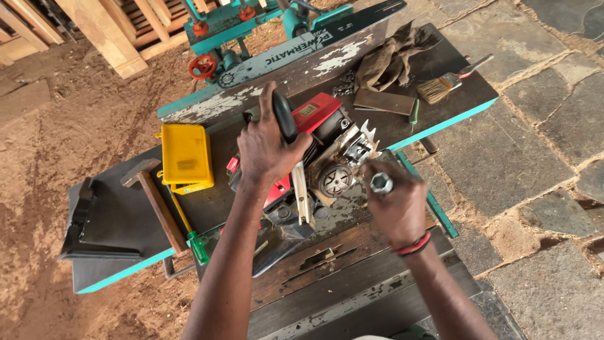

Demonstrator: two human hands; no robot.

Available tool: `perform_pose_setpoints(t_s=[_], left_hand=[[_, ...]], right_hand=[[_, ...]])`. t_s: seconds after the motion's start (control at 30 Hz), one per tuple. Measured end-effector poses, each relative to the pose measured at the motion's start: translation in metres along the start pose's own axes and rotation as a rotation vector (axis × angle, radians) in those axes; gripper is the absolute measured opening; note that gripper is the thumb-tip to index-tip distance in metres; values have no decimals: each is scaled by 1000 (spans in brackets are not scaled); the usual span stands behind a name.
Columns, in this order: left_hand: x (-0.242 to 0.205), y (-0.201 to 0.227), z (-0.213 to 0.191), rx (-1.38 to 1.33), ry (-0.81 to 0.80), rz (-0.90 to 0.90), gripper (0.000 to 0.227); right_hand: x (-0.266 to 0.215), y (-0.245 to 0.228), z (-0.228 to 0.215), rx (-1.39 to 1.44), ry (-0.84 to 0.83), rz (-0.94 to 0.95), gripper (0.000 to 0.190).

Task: The person disassembles a chainsaw engine using a socket wrench to loosen bolts and removes internal components, then cleans the parts with a brush.

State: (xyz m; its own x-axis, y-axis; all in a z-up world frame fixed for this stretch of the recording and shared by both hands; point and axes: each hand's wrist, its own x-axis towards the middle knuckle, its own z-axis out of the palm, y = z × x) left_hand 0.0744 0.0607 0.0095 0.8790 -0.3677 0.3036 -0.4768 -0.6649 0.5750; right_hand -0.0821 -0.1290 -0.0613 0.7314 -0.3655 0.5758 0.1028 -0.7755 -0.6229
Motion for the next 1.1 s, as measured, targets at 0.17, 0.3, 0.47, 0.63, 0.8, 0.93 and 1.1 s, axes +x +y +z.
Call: perform_pose_setpoints(t_s=[0.17, 0.3, 0.47, 0.63, 0.8, 0.93, 1.1], left_hand=[[3, -2, 0, 5, 3, -4, 104], [3, -5, 0, 18, 11, 5, 104], [3, -4, 1, 46, 36, 36, 105], [3, -6, 0, 21, -8, -12, 104], [0, -2, -1, 26, 10, 0, 104], [5, -6, 1, 29, -14, -15, 106], [2, -5, 3, 63, 24, 9, 103]], right_hand=[[10, 1, -8, 16, 3, -82, 7], [7, 0, -9, 56, -20, -4, 9], [3, -1, -9, 68, 8, -100, 8], [2, 12, -5, 33, -34, -51, 6], [1, 15, -3, 50, -25, -154, 6], [5, 10, -13, 12, -103, -102, 6], [11, 9, -19, -28, -101, -157, 6]])
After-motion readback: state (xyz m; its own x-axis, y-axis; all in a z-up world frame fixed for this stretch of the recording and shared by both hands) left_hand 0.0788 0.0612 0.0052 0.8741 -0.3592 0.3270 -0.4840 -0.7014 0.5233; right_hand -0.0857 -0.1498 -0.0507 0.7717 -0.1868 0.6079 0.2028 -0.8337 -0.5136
